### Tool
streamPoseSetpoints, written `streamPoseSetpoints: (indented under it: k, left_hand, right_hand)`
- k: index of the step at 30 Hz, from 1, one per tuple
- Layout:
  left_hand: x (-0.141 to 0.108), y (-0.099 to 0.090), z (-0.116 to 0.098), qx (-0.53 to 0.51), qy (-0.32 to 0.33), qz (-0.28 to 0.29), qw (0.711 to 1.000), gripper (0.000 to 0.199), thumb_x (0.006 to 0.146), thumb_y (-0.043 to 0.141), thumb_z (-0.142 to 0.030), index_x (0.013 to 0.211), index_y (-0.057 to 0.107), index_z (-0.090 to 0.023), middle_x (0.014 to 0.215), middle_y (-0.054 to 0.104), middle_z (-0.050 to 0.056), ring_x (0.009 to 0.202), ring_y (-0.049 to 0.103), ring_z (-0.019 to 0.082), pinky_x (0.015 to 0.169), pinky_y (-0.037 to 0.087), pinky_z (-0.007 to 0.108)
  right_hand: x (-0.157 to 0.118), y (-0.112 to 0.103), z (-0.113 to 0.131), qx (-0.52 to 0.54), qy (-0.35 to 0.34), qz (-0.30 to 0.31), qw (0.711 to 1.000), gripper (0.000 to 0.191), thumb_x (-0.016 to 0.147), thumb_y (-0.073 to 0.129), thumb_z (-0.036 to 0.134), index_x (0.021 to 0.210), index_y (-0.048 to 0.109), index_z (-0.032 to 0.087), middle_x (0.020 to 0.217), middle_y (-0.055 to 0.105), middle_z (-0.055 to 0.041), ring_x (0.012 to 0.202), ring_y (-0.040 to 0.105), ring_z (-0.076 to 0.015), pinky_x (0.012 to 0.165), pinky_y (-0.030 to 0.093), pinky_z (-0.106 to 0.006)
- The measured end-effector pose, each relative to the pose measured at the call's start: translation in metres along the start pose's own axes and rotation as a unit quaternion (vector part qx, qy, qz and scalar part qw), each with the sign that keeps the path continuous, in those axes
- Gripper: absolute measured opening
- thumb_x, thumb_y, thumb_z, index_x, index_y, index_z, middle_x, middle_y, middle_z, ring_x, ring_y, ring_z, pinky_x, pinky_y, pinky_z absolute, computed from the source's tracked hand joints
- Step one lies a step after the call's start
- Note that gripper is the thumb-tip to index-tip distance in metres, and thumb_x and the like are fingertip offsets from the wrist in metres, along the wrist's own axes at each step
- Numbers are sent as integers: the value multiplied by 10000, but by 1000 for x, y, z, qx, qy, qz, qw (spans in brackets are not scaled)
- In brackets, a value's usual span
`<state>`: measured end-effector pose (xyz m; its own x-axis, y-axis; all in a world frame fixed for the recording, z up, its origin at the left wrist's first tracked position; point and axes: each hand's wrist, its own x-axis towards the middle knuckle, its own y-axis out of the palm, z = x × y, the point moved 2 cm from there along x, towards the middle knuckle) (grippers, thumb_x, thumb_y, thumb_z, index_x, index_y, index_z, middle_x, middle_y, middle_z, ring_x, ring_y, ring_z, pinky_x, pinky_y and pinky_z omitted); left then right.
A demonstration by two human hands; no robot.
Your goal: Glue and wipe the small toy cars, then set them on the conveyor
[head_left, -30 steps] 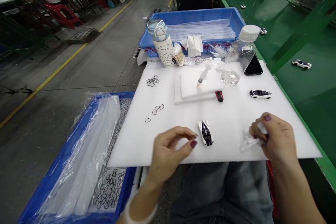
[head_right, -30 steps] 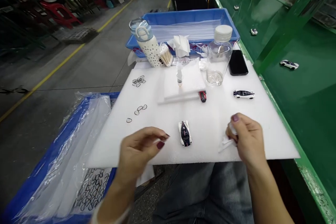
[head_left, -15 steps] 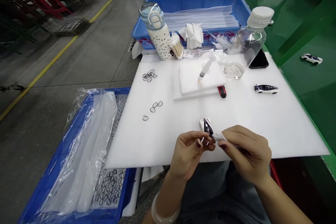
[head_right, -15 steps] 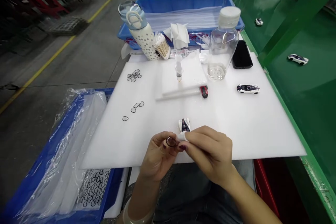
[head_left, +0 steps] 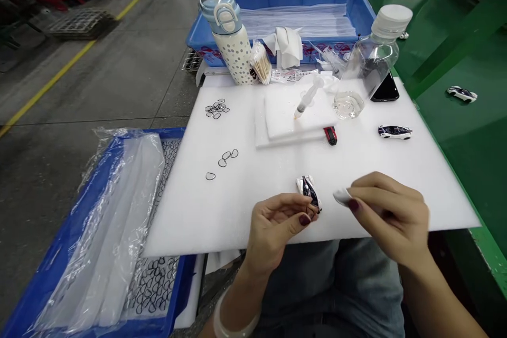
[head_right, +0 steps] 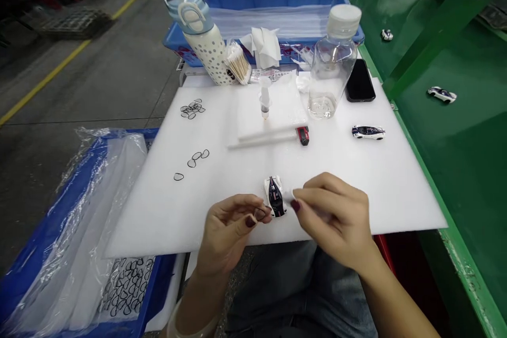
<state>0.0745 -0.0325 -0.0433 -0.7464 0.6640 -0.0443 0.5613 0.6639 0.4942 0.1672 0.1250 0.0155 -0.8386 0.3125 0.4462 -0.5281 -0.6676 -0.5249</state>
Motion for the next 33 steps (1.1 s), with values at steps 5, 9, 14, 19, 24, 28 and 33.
streamPoseSetpoints:
  k: [5,9,14,19,24,28,33]
  left_hand:
    - [-4,-7,-9,476,239,-103,840,126,860,738,-153,966,742,-221,900,742,21,807,707,186,763,600,285]
    - [-6,3,-4,583,315,-60,747,149,896,686,-115,1021,697,-197,900,718,41,782,686,193,693,581,307]
    - [-5,8,1,583,311,-16,751,182,917,668,-118,1080,681,-198,892,668,46,784,636,186,694,560,319]
    - [-4,5,0,575,288,-16,766,152,909,692,-150,1056,692,-187,879,638,36,798,613,175,676,544,296]
    - [-1,0,-3,544,204,-32,813,197,892,703,-208,1087,691,-230,1025,653,48,936,633,217,814,570,362]
    - [0,-3,-4,533,171,-41,828,216,898,655,-175,1102,693,-232,1209,644,60,1086,617,247,928,559,421]
    - [0,-3,-3,535,178,-40,825,212,895,658,-165,1098,701,-209,1230,650,65,1114,614,242,965,546,424]
  right_hand:
    - [-4,25,-27,-1,141,61,988,124,883,630,227,840,744,201,730,661,-22,621,605,-117,531,442,-238]
    - [-7,34,-34,-20,138,73,988,92,854,653,248,831,719,188,745,657,-22,635,608,-125,544,433,-244]
    - [-6,33,-35,-20,138,96,986,89,855,648,253,831,703,187,740,646,-14,642,599,-121,569,427,-248]
    - [-3,30,-34,-23,155,140,978,102,863,638,260,839,702,184,757,652,-17,678,601,-130,595,417,-253]
    - [-1,30,-34,-26,167,158,973,115,870,628,265,826,697,183,761,650,-18,686,596,-135,604,403,-261]
    - [-1,32,-36,-38,169,159,972,141,882,624,277,800,688,183,755,645,-14,679,587,-130,607,393,-262]
    - [-2,34,-37,-40,158,151,975,121,876,637,273,815,681,179,749,639,-5,664,578,-116,596,384,-249]
